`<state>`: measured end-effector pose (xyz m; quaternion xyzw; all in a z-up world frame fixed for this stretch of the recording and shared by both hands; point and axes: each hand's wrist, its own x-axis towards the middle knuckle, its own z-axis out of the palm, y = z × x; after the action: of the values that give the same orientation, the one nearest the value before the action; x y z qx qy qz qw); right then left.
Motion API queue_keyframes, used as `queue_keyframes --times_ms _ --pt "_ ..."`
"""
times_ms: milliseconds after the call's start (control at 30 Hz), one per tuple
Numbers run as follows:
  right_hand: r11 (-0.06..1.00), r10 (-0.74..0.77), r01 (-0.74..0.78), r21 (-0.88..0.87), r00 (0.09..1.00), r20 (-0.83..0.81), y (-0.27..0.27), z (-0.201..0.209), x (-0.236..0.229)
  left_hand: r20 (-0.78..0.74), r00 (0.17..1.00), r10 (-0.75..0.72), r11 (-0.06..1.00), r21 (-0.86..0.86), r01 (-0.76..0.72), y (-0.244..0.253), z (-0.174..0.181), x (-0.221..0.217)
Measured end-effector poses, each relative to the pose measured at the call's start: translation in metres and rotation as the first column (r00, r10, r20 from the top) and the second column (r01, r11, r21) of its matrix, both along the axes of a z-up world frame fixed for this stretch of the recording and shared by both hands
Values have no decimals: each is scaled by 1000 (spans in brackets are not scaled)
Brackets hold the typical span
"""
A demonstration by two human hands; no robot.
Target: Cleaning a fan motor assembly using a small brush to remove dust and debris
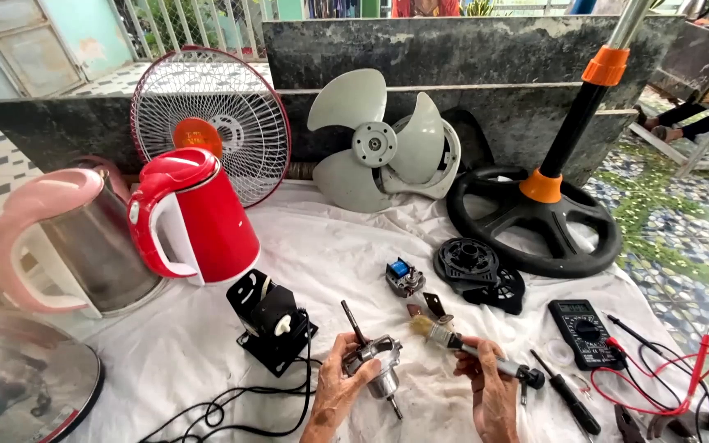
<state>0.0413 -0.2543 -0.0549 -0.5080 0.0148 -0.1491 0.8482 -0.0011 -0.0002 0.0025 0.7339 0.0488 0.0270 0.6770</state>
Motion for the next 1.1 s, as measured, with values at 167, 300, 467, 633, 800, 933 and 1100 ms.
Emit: queue_keyframes --times_ms 167,300,467,633,800,933,1100 --pt "996 -81 82 35 996 -24 -7 8 -1 3 1000 6 1000 12 -6 -1 2 -1" --pt "994 -28 34 106 998 -61 -10 1 4 -2 1000 -4 1000 2 4 -1 4 -1" --pt "962 133 -93 257 981 -140 -6 2 3 -9 1000 -21 1000 -8 21 0 3 -1" --pt "996 73 -76 -46 995 -65 4 16 -10 -7 1000 -26 1000 -6 26 2 2 -2" --pt "991 -12 13 -134 1000 7 -3 -2 -2 -2 1000 -4 1000 18 4 1 -1 1" --pt "926 100 -79 -368 994 38 9 7 -12 -47 998 38 998 48 -36 2 -6 5" --pt "787 343 -217 -577 932 117 20 -12 -11 -86 995 54 997 58 -49 2 -5 6"
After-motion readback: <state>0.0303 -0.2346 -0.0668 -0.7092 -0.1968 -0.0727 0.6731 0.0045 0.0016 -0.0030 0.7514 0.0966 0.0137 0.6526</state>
